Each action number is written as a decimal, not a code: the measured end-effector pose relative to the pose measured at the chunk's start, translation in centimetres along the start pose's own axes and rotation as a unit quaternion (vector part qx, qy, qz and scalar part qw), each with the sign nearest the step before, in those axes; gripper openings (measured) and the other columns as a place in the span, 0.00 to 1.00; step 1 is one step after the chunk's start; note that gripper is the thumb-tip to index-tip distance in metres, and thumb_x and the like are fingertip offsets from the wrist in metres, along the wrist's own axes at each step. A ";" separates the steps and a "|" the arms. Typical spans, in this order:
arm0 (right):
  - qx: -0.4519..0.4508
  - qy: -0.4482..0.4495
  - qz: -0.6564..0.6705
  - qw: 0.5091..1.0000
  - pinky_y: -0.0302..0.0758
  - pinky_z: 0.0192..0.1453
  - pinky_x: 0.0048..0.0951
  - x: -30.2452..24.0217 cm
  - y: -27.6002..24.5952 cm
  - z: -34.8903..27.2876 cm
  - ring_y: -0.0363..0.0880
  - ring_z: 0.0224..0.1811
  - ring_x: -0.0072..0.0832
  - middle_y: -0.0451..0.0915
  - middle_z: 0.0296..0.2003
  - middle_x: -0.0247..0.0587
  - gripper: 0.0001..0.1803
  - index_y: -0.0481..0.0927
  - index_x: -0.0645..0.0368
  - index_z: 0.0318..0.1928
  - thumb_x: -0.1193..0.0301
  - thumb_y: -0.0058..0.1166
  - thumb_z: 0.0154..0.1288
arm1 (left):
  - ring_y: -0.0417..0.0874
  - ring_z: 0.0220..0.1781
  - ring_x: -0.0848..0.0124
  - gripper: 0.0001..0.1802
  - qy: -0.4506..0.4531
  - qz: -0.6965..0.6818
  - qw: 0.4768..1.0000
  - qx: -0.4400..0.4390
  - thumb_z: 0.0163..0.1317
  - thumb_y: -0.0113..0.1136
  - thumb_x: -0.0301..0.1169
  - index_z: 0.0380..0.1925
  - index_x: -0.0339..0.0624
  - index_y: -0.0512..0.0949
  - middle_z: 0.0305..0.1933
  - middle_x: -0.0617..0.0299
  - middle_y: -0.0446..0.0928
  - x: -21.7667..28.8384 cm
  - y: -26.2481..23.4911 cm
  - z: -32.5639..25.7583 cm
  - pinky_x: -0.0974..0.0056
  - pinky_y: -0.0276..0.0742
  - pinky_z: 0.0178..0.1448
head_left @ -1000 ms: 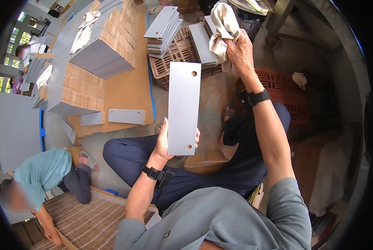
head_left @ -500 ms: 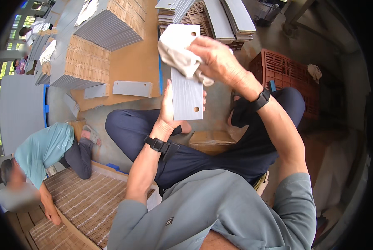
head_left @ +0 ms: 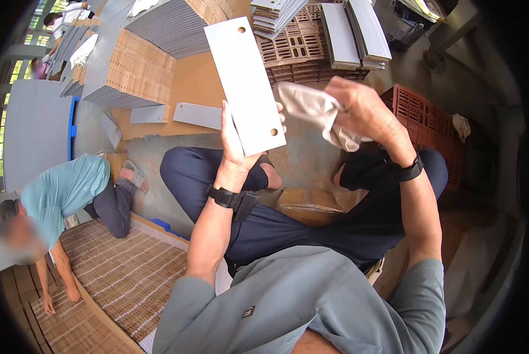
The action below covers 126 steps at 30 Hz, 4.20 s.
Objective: Cleaning and inspecting small furniture panels using a cloth and an abrasive block in a manufacturing setting.
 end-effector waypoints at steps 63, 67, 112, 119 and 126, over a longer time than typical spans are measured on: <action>-0.160 0.114 -0.023 0.980 0.80 0.45 0.43 4.8 1.6 -2.8 0.84 0.42 0.45 0.82 0.39 0.48 0.12 0.83 0.60 0.39 0.76 0.60 0.51 | 0.83 0.48 0.60 0.37 0.057 0.620 0.756 0.199 0.59 0.69 0.53 0.55 0.32 0.75 0.46 0.48 0.82 -12.3 -6.6 28.3 0.57 0.78 0.53; -0.130 0.117 -0.012 0.984 0.79 0.45 0.44 5.6 0.6 -3.2 0.83 0.42 0.47 0.81 0.37 0.48 0.12 0.82 0.60 0.38 0.76 0.59 0.50 | 0.83 0.40 0.65 0.26 0.054 0.609 0.762 0.213 0.60 0.69 0.47 0.43 0.33 0.81 0.37 0.55 0.84 -11.7 -7.5 28.5 0.58 0.79 0.48; 0.321 0.027 -0.087 0.943 0.57 0.74 0.56 0.7 -0.8 5.5 0.60 0.70 0.53 0.67 0.65 0.47 0.26 0.76 0.51 0.56 0.68 0.62 0.55 | 0.79 0.41 0.75 0.10 0.069 0.385 0.918 0.062 0.72 0.58 0.29 0.45 0.39 0.68 0.40 0.61 0.78 -1.9 -1.2 -7.0 0.62 0.83 0.51; 0.232 0.197 0.458 0.835 0.78 0.41 0.31 14.2 1.7 4.9 0.80 0.35 0.24 0.84 0.35 0.37 0.20 0.82 0.67 0.45 0.59 0.55 0.71 | 0.84 0.48 0.68 0.09 0.003 0.397 0.916 0.064 0.73 0.55 0.28 0.47 0.38 0.68 0.48 0.52 0.80 -2.2 -2.9 -8.8 0.58 0.83 0.56; 0.420 0.227 0.502 0.721 0.77 0.39 0.26 16.6 -3.8 -0.9 0.80 0.35 0.20 0.85 0.36 0.37 0.14 0.82 0.64 0.47 0.66 0.56 0.70 | 0.84 0.51 0.66 0.08 0.022 0.345 0.935 0.085 0.73 0.54 0.29 0.46 0.39 0.68 0.49 0.53 0.80 -1.6 -3.3 -9.6 0.55 0.83 0.57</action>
Point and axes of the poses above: each hand's wrist, its own z-axis towards the middle knuckle, its own y-axis out of the palm, x = y × z, the point moved 8 cm from there along z, towards the middle knuckle
